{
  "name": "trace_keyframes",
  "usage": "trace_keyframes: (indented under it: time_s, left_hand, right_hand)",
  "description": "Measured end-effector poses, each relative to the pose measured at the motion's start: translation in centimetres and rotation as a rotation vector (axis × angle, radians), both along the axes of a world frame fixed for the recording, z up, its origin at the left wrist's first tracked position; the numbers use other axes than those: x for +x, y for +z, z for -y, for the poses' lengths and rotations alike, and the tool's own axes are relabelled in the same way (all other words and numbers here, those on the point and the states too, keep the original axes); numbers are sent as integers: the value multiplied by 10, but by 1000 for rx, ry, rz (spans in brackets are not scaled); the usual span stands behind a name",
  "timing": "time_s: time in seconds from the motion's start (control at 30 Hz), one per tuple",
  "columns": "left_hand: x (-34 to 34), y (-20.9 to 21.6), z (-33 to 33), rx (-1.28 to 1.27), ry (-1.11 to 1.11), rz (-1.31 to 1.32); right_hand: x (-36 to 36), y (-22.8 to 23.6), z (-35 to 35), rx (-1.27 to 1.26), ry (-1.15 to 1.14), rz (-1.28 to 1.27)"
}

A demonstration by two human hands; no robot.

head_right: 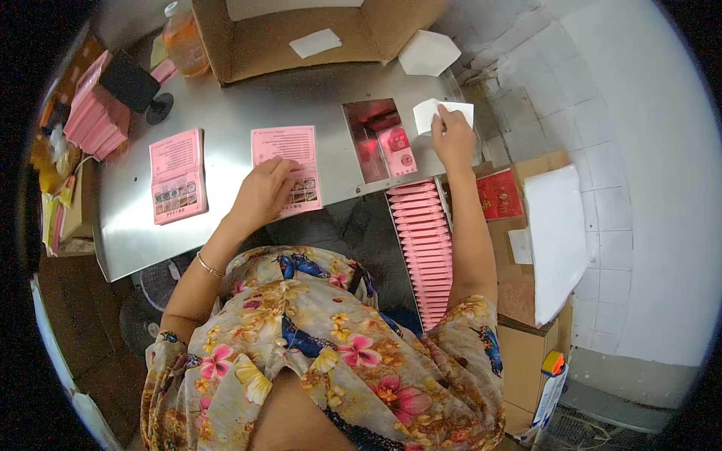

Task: Scanning and packaging white items into boxes with pink forms and foam padding.

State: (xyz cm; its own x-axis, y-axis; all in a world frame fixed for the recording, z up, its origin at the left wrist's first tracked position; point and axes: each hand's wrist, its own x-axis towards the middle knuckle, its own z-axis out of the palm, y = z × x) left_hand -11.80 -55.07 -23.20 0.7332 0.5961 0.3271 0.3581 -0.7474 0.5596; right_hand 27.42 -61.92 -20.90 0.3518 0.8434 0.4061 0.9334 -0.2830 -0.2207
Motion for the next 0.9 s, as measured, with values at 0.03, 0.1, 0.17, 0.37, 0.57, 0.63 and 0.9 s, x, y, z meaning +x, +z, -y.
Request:
trace_keyframes:
  time_s: [0.03, 0.1, 0.17, 0.37, 0.57, 0.63, 0.9]
  left_hand:
    - [-4, -3, 2, -6, 5, -5]
    - [-13, -10, 0, 22, 2, 72]
    - [-24, -13, -2, 134, 39, 42]
    - [-28, -14, -1, 215, 76, -114]
    - [-31, -21, 7, 193, 117, -131]
    - [-20, -18, 8, 185, 113, -121]
    - [-6, -21, 9, 233, 136, -33]
  right_hand:
    - [-1, 0, 0, -3, -11, -44]
    - [-4, -2, -1, 26, 2, -11]
    - [-5, -3, -3, 56, 15, 20]
    - [44, -24, -6, 202, 34, 175]
    - [-52, 4, 7, 229, 349, 206]
    - [-95, -5, 17, 309, 606, 150]
    - [-183, -20, 12, 135, 969, 54]
